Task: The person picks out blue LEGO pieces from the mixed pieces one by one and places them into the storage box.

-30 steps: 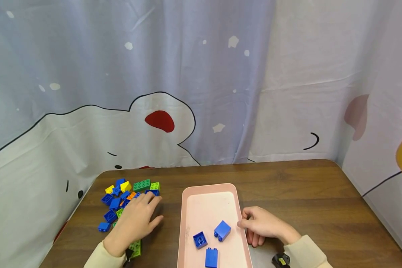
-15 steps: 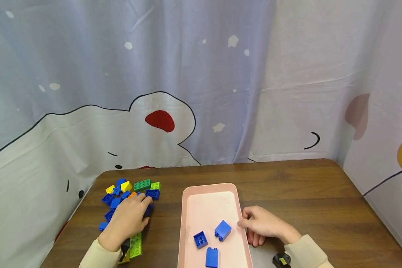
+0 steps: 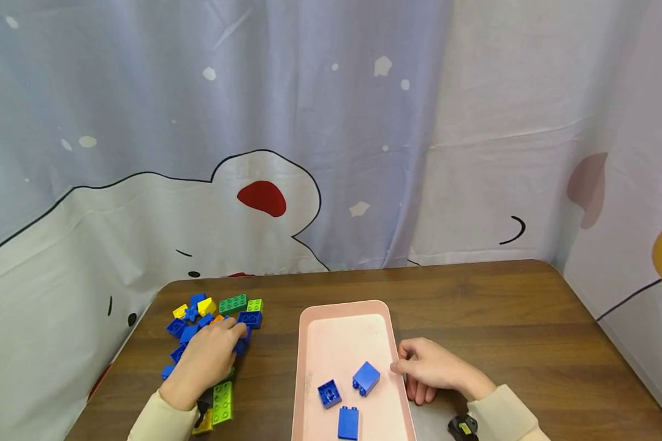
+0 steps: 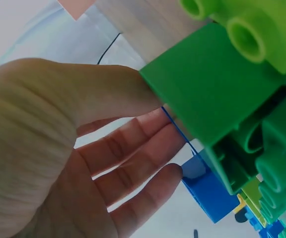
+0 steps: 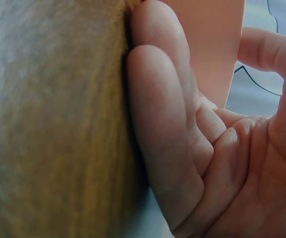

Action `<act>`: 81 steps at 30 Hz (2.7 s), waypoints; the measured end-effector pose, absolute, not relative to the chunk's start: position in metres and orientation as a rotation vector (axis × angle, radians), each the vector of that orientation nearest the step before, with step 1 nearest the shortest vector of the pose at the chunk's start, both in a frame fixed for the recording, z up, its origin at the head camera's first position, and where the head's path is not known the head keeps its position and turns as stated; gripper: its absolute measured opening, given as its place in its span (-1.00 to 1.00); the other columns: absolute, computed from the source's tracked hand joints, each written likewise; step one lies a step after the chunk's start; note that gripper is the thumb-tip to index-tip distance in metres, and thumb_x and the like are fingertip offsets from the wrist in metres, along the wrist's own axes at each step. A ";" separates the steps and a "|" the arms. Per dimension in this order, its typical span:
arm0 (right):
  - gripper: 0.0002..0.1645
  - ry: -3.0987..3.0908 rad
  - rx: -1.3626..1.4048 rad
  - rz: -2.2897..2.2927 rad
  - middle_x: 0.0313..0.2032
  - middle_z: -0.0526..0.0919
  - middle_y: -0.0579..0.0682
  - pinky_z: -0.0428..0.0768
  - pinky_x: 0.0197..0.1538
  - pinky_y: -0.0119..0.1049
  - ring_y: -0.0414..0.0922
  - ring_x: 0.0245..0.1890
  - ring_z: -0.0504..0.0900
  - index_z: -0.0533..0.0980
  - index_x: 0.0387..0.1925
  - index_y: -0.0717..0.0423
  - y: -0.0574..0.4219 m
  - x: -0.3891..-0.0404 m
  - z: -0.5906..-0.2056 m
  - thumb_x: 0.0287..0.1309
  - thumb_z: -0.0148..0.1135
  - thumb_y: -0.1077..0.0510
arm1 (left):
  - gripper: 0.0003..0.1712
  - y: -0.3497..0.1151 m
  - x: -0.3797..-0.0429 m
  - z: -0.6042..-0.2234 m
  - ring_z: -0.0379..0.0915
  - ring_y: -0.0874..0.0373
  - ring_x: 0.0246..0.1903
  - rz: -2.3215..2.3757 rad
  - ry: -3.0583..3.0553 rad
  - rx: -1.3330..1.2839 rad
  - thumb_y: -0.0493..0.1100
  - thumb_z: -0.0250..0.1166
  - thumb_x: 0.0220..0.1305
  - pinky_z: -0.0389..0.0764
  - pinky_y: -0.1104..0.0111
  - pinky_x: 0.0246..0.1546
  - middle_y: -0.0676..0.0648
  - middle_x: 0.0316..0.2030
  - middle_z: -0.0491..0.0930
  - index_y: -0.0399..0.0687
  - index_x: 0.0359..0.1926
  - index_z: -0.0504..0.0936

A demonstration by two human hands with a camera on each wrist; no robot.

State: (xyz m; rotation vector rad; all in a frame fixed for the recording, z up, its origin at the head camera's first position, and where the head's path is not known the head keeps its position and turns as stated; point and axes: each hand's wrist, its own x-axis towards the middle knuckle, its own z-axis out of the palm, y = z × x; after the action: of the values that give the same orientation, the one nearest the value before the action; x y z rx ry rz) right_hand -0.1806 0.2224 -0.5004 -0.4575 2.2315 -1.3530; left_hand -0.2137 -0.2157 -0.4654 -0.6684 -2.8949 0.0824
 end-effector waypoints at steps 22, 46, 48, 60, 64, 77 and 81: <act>-0.66 2.227 -0.441 -1.343 -0.68 0.61 0.10 0.53 -0.68 -0.07 0.01 -0.76 0.59 0.39 -0.35 0.16 0.223 -0.183 -0.503 0.30 0.16 -0.05 | -0.67 -0.208 -0.207 -0.457 0.54 0.07 -0.35 0.103 -2.781 -0.764 -0.24 0.39 0.08 0.61 0.23 -0.30 -0.08 -0.26 0.61 -0.13 -0.07 0.66; -0.67 2.218 -0.451 -1.357 -0.67 0.61 0.11 0.53 -0.69 -0.07 0.02 -0.76 0.59 0.40 -0.34 0.17 0.224 -0.183 -0.504 0.30 0.15 -0.03 | -0.76 -0.150 -0.199 -0.447 0.33 0.31 -0.38 -0.239 -2.583 -1.005 -0.06 0.35 0.14 0.53 0.36 -0.27 0.17 -0.29 0.48 0.12 -0.13 0.62; -0.67 2.218 -0.452 -1.360 -0.67 0.61 0.11 0.53 -0.68 -0.05 0.03 -0.75 0.59 0.40 -0.35 0.16 0.223 -0.182 -0.503 0.30 0.15 -0.03 | -0.75 -0.145 -0.199 -0.449 0.31 0.31 -0.38 -0.226 -2.565 -1.024 -0.05 0.34 0.16 0.51 0.37 -0.28 0.16 -0.29 0.47 0.12 -0.12 0.62; -0.68 2.220 -0.442 -1.362 -0.68 0.61 0.10 0.53 -0.68 -0.03 0.05 -0.75 0.59 0.39 -0.36 0.16 0.223 -0.181 -0.503 0.30 0.16 -0.02 | -0.79 -0.113 -0.195 -0.453 0.27 0.28 -0.38 -0.157 -2.504 -1.151 0.00 0.33 0.20 0.42 0.38 -0.37 0.15 -0.28 0.41 0.12 -0.17 0.58; -0.68 2.222 -0.441 -1.362 -0.68 0.61 0.10 0.53 -0.68 -0.03 0.04 -0.75 0.60 0.39 -0.37 0.15 0.223 -0.181 -0.504 0.29 0.16 -0.02 | -0.78 -0.104 -0.193 -0.456 0.26 0.29 -0.39 -0.107 -2.490 -1.185 0.01 0.34 0.20 0.42 0.39 -0.36 0.14 -0.31 0.41 0.12 -0.16 0.60; -0.67 2.221 -0.451 -1.366 -0.68 0.61 0.11 0.53 -0.68 -0.02 0.07 -0.75 0.59 0.40 -0.38 0.16 0.223 -0.181 -0.504 0.30 0.15 -0.02 | -0.82 -0.081 -0.187 -0.467 0.25 0.30 -0.39 -0.058 -2.428 -1.287 -0.01 0.31 0.20 0.38 0.45 -0.36 0.15 -0.32 0.42 0.12 -0.18 0.60; -0.67 2.224 -0.449 -1.366 -0.68 0.61 0.11 0.53 -0.68 -0.03 0.06 -0.75 0.59 0.41 -0.39 0.16 0.223 -0.181 -0.504 0.30 0.15 -0.02 | -0.76 -0.079 -0.185 -0.469 0.28 0.31 -0.36 -0.076 -2.463 -1.294 0.02 0.29 0.21 0.39 0.46 -0.32 0.15 -0.27 0.45 0.12 -0.11 0.62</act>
State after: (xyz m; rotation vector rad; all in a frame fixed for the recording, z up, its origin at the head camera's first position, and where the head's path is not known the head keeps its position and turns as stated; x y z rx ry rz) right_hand -0.1812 0.2228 -0.5041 -0.4491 2.2237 -1.3664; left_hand -0.1851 -0.0793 -0.4691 -1.2942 -2.4626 -0.0760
